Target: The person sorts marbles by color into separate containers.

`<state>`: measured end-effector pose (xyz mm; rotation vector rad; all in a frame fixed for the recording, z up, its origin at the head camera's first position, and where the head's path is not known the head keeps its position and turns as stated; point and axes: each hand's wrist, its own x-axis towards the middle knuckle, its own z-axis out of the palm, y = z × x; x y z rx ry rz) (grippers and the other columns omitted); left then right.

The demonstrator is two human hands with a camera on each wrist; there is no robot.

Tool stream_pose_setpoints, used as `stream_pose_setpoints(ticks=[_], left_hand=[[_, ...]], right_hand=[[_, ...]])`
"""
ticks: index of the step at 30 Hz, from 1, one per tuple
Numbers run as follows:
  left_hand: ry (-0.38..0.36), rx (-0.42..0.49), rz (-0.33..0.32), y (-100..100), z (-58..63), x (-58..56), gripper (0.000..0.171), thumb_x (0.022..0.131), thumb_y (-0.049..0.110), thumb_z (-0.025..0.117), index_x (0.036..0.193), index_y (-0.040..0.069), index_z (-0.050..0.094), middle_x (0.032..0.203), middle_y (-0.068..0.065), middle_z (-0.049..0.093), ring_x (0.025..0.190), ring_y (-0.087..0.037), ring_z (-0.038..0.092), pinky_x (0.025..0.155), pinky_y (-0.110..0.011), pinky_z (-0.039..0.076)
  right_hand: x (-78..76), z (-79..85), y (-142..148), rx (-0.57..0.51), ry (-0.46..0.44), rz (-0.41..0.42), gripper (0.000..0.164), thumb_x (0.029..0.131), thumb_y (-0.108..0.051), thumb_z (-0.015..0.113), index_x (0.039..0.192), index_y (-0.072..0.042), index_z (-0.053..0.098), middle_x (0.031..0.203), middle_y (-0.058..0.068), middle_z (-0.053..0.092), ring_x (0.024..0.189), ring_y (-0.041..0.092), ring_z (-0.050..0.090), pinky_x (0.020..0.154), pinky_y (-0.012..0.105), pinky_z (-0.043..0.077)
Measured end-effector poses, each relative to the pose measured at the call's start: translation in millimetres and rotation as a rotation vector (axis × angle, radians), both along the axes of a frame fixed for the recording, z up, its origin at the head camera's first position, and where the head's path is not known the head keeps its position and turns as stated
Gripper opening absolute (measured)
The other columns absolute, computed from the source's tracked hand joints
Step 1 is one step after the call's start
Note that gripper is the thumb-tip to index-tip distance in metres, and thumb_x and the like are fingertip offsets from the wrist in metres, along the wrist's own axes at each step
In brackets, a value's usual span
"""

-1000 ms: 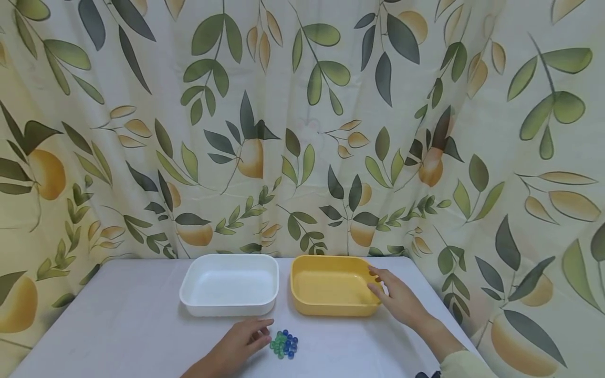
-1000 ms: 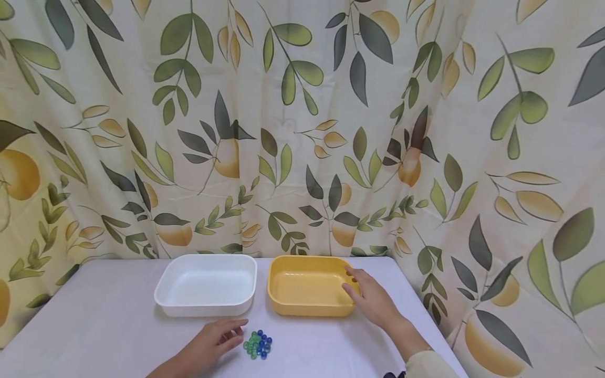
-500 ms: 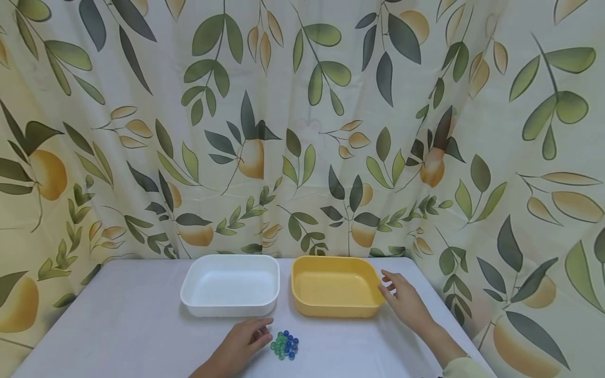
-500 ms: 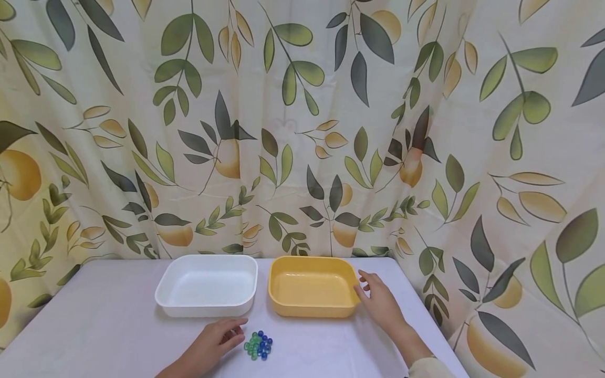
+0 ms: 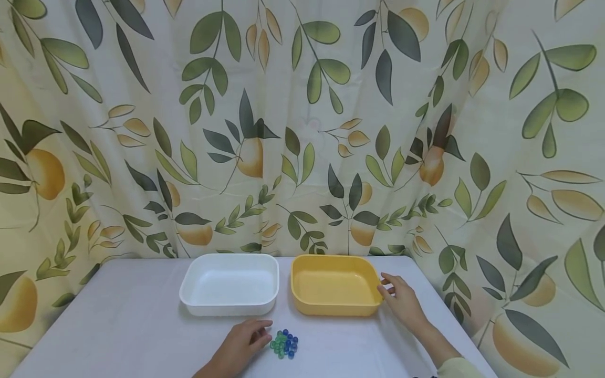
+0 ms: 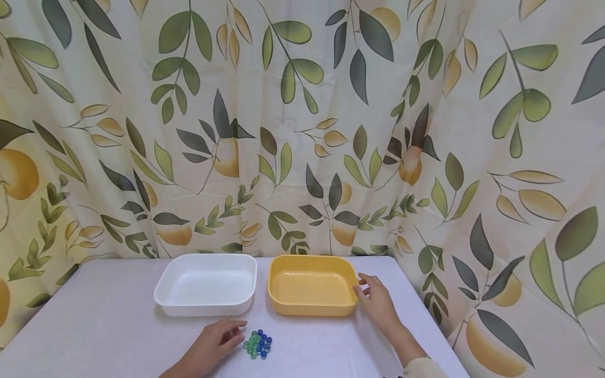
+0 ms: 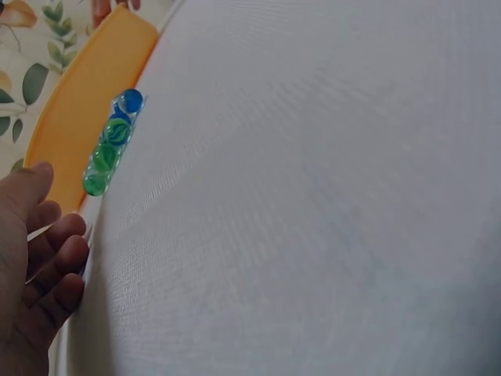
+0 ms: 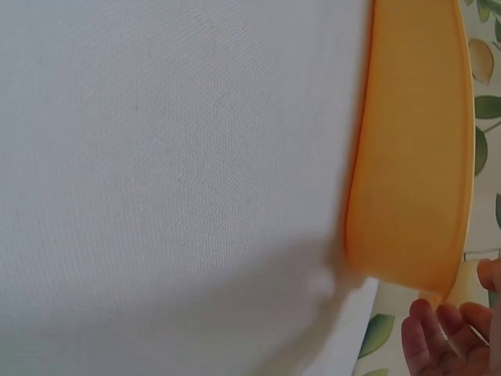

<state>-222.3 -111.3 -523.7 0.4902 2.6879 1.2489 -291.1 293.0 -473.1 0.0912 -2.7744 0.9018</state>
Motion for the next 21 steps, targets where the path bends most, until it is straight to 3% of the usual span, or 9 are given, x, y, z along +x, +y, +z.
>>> stream_pose_setpoints(ticks=[12,21], left_hand=[[0.035,-0.002,0.006,0.4,-3.2,1.7,0.041,0.093,0.034,0.066,0.125,0.009,0.065,0.086,0.013,0.058,0.072,0.0,0.05,0.064,-0.018,0.048],[0.057,-0.013,0.02,2.2,-5.6,3.2,0.04,0.093,0.034,0.066,0.124,0.009,0.066,0.085,0.014,0.057,0.071,0.0,0.049,0.063,-0.018,0.047]], right_hand=[[-0.3,-8.3,-4.2,-0.151,-0.035,-0.037,0.044,0.091,-0.003,0.067,0.129,0.013,0.054,0.112,0.026,0.058,0.088,0.028,0.066,0.06,0.022,0.059],[1.3,-9.7,-8.7,-0.352,-0.107,-0.1,0.044,0.094,-0.001,0.06,0.134,0.013,0.05,0.106,0.025,0.057,0.073,0.014,0.064,0.064,0.028,0.06]])
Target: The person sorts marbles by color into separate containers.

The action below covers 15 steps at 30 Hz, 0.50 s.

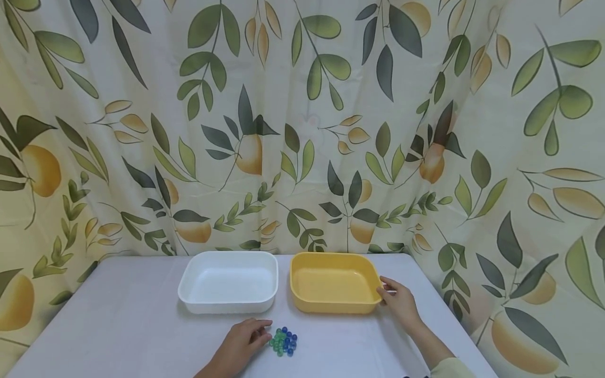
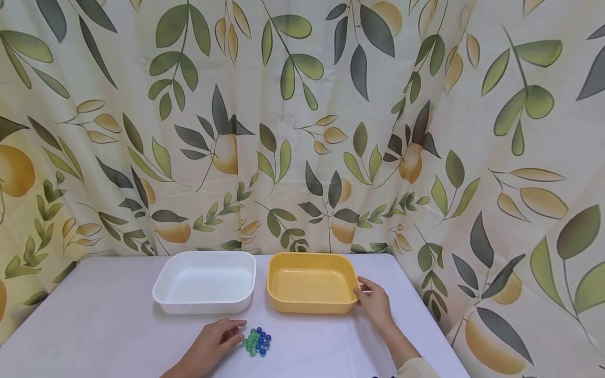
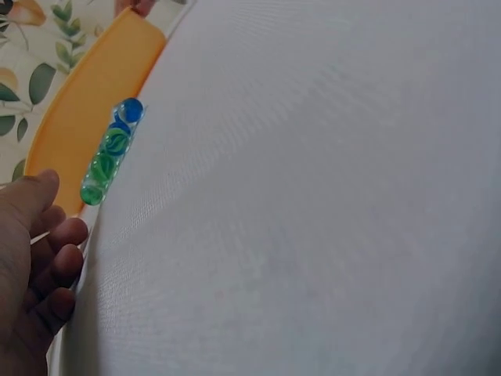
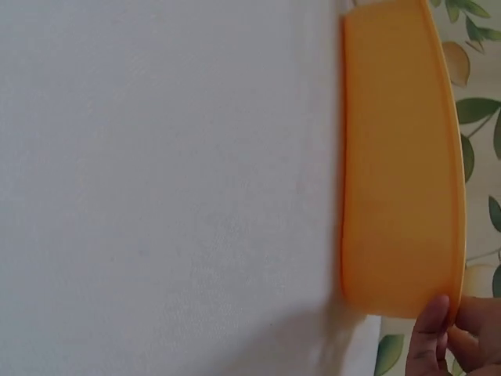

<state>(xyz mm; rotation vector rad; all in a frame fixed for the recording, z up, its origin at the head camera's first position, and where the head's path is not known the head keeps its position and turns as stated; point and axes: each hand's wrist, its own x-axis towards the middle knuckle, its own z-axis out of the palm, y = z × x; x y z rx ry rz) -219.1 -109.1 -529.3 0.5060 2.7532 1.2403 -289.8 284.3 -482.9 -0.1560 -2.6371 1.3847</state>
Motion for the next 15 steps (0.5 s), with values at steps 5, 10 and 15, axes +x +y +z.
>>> stream_pose_setpoints(ticks=[5,10,15], left_hand=[[0.01,0.001,0.011,0.3,-0.8,0.2,0.039,0.092,0.035,0.066,0.122,0.009,0.067,0.085,0.014,0.057,0.071,0.0,0.049,0.062,-0.018,0.047],[0.028,0.005,0.015,0.4,-3.6,0.6,0.036,0.091,0.035,0.068,0.118,0.012,0.069,0.084,0.015,0.057,0.071,0.001,0.049,0.063,-0.018,0.047],[0.025,0.008,0.015,0.7,-3.8,0.4,0.033,0.089,0.034,0.07,0.115,0.014,0.071,0.082,0.015,0.056,0.069,0.0,0.048,0.06,-0.018,0.046]], right_hand=[[-0.2,-0.5,1.6,-0.173,-0.081,-0.026,0.045,0.097,-0.006,0.059,0.137,0.012,0.048,0.103,0.018,0.057,0.073,0.009,0.06,0.066,0.023,0.059],[-0.6,-1.2,4.7,-0.393,-0.179,-0.032,0.05,0.099,-0.01,0.057,0.141,0.012,0.042,0.099,0.009,0.06,0.073,0.009,0.059,0.067,0.02,0.056],[0.6,0.1,5.6,-0.553,-0.23,-0.033,0.053,0.1,-0.01,0.056,0.144,0.012,0.037,0.094,0.005,0.063,0.073,0.011,0.058,0.065,0.018,0.055]])
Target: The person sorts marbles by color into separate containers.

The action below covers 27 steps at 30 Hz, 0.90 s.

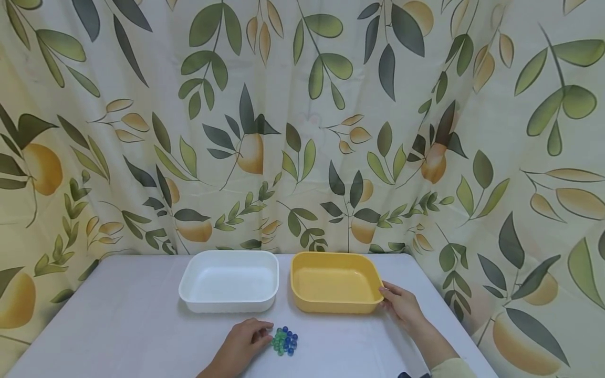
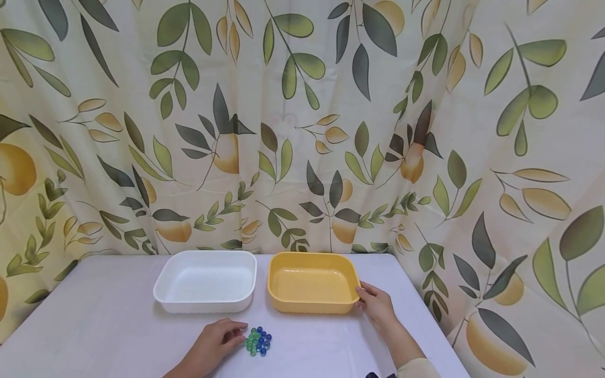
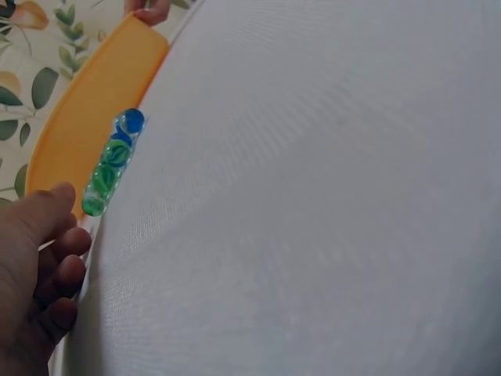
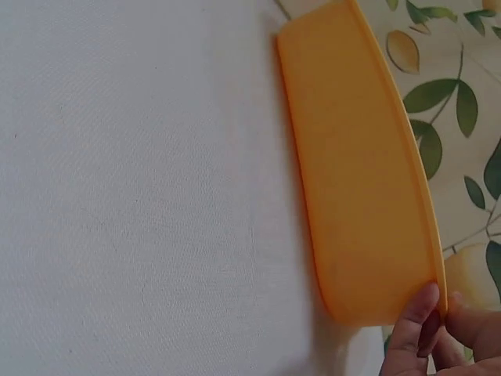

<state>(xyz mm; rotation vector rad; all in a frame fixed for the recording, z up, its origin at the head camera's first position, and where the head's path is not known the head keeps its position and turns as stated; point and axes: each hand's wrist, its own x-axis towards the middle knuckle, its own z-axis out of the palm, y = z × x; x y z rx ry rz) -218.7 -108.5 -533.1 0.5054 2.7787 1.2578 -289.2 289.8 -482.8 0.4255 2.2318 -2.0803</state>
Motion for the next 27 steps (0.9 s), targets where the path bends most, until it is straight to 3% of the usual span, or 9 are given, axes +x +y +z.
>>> stream_pose_setpoints(ticks=[14,27], left_hand=[[-0.04,-0.013,0.004,1.8,2.3,1.4,0.028,0.087,0.031,0.073,0.111,0.018,0.072,0.084,0.015,0.057,0.071,-0.001,0.048,0.061,-0.018,0.045],[-0.077,-0.025,0.019,3.5,0.3,0.1,0.02,0.086,0.028,0.074,0.104,0.019,0.073,0.083,0.014,0.057,0.072,-0.002,0.05,0.062,-0.018,0.047]], right_hand=[[1.8,-0.9,1.3,-0.146,-0.032,0.006,0.058,0.102,-0.013,0.054,0.149,0.01,0.029,0.09,-0.001,0.063,0.072,0.008,0.058,0.065,0.016,0.055],[1.1,-4.5,1.4,-0.149,-0.01,0.011,0.059,0.102,-0.012,0.054,0.149,0.012,0.027,0.085,-0.003,0.064,0.067,0.005,0.058,0.061,0.013,0.053]])
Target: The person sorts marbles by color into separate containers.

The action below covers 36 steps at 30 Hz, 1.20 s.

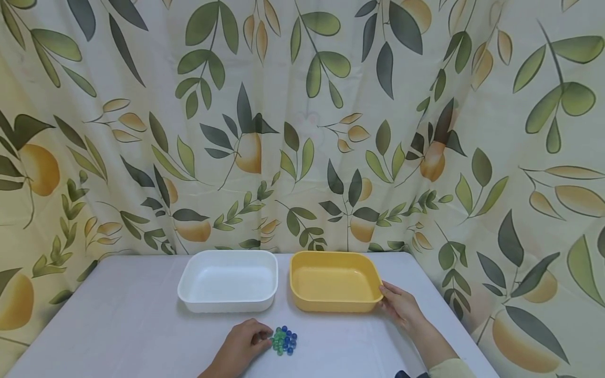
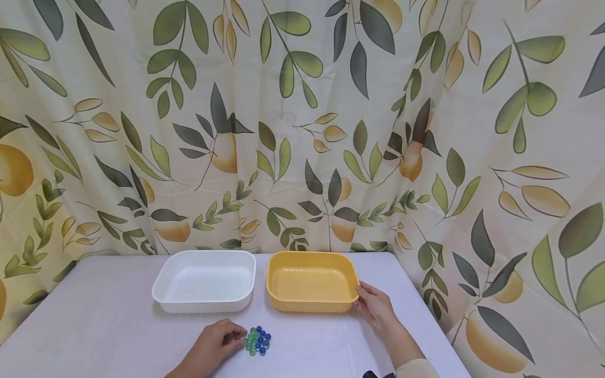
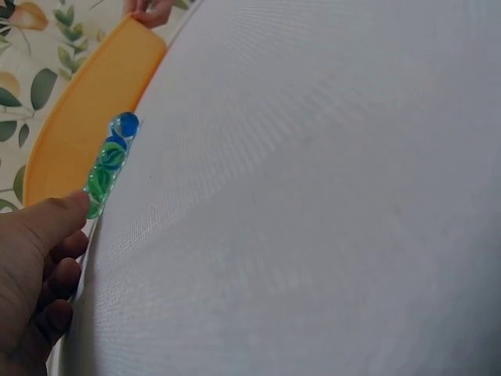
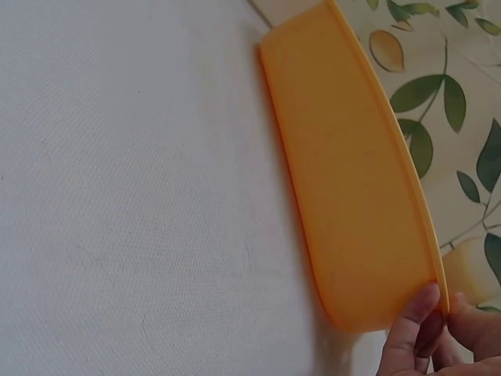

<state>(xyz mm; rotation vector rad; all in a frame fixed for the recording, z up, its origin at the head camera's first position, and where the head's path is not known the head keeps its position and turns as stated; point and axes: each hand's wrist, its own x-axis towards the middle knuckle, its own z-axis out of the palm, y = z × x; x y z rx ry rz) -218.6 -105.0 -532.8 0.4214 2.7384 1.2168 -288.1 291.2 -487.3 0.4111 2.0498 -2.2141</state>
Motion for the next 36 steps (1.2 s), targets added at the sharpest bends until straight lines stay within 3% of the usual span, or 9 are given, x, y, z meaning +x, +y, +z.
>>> stream_pose_setpoints(ticks=[36], left_hand=[[0.007,-0.031,-0.006,-0.9,1.7,1.1,0.015,0.084,0.028,0.075,0.098,0.023,0.074,0.08,0.018,0.06,0.071,0.0,0.051,0.062,-0.019,0.047]], right_hand=[[2.9,3.4,0.1,-0.004,-0.04,0.003,0.06,0.102,-0.015,0.054,0.15,0.009,0.026,0.091,-0.002,0.062,0.074,0.005,0.06,0.07,0.016,0.058]])
